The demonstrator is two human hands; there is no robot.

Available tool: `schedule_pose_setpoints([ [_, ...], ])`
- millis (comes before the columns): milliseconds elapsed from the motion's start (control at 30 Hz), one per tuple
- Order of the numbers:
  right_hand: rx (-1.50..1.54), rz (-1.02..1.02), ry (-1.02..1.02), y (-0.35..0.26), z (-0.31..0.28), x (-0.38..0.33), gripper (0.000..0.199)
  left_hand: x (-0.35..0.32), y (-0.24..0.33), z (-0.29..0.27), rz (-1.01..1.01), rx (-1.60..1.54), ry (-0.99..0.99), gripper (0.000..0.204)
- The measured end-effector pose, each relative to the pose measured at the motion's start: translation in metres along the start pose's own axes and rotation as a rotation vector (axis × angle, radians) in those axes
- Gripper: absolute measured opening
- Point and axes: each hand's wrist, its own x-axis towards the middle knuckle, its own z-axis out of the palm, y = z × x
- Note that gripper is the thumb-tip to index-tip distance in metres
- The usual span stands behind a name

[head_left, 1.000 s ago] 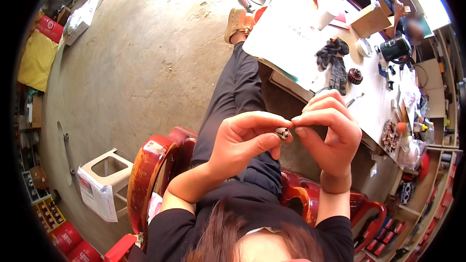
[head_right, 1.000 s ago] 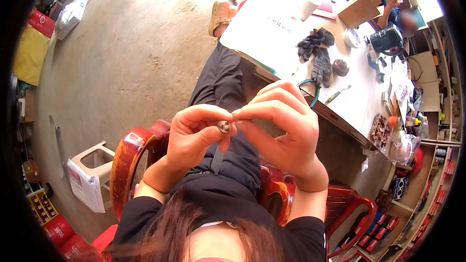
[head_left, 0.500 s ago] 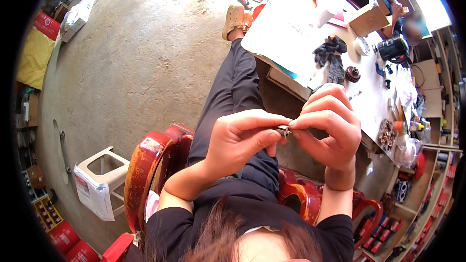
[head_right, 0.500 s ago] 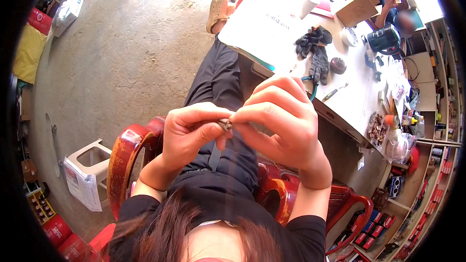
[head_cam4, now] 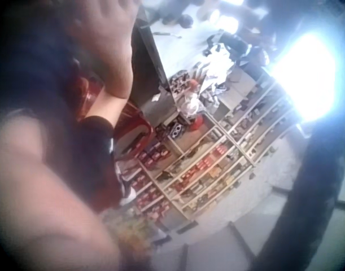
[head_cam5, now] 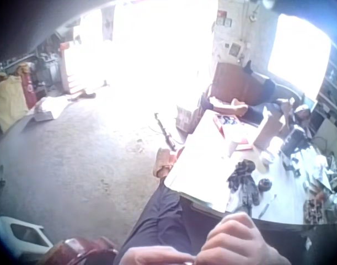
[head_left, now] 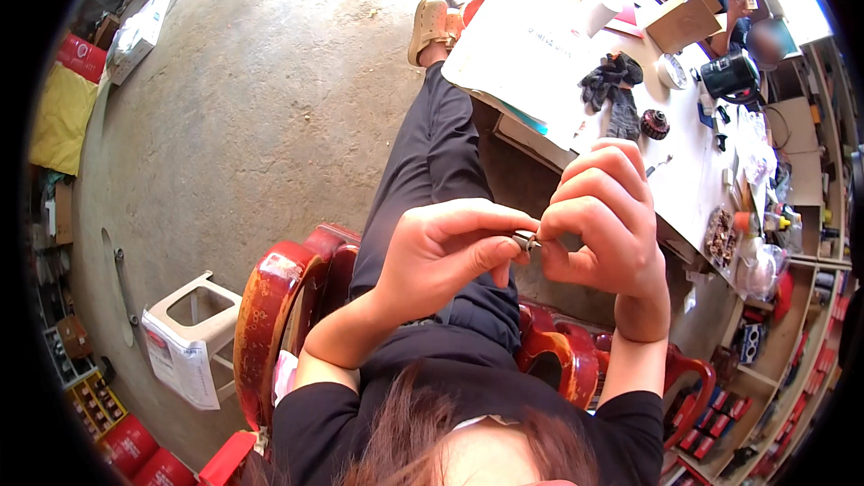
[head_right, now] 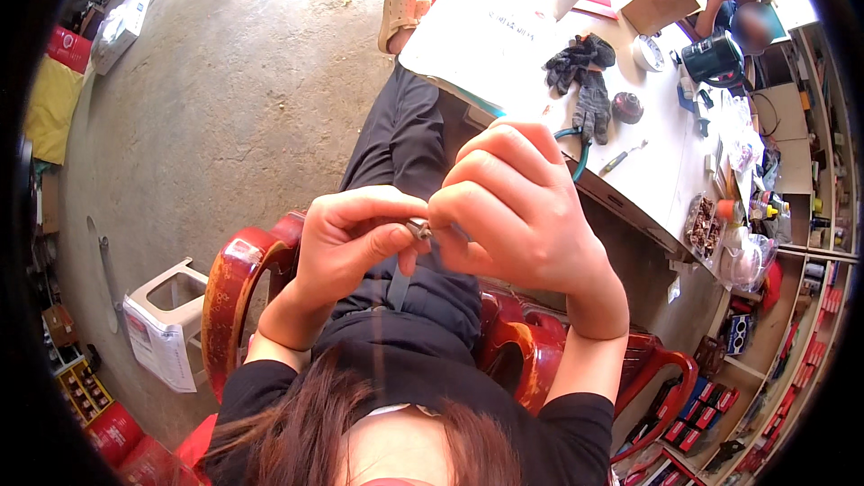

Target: The person sits at a cluttered workbench and assembles a small cylindrical metal component using a screwdriver and pliers. They repeatedly insert, tighten, and adjust the part, occasionally setting tools down and picking them up again.

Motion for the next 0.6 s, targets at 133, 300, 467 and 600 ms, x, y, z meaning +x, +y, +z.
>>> schedule_pose_setpoints([
  [133, -0.02, 0.011, 0.025, 0.0, 0.004, -0.002, 0.025, -0.001, 0.001, 0.002, -0.037, -0.084, 0.004, 0.023],
  [300, 0.051, 0.16, 0.271, -0.008, 0.009, -0.01, 0.025, -0.001, 0.002, 0.002, 0.076, -0.038, 0.063, 0.025],
  [467, 0.299, 0.125, 0.218, -0.04, 0.006, -0.021, 0.032, -0.002, -0.001, 0.001, 0.208, 0.141, 0.164, 0.026],
  [600, 0.175, 0.018, 0.185, -0.048, 0.013, -0.02, 0.03, 0.0, -0.004, 0.001, 0.333, 0.29, 0.227, 0.027],
])
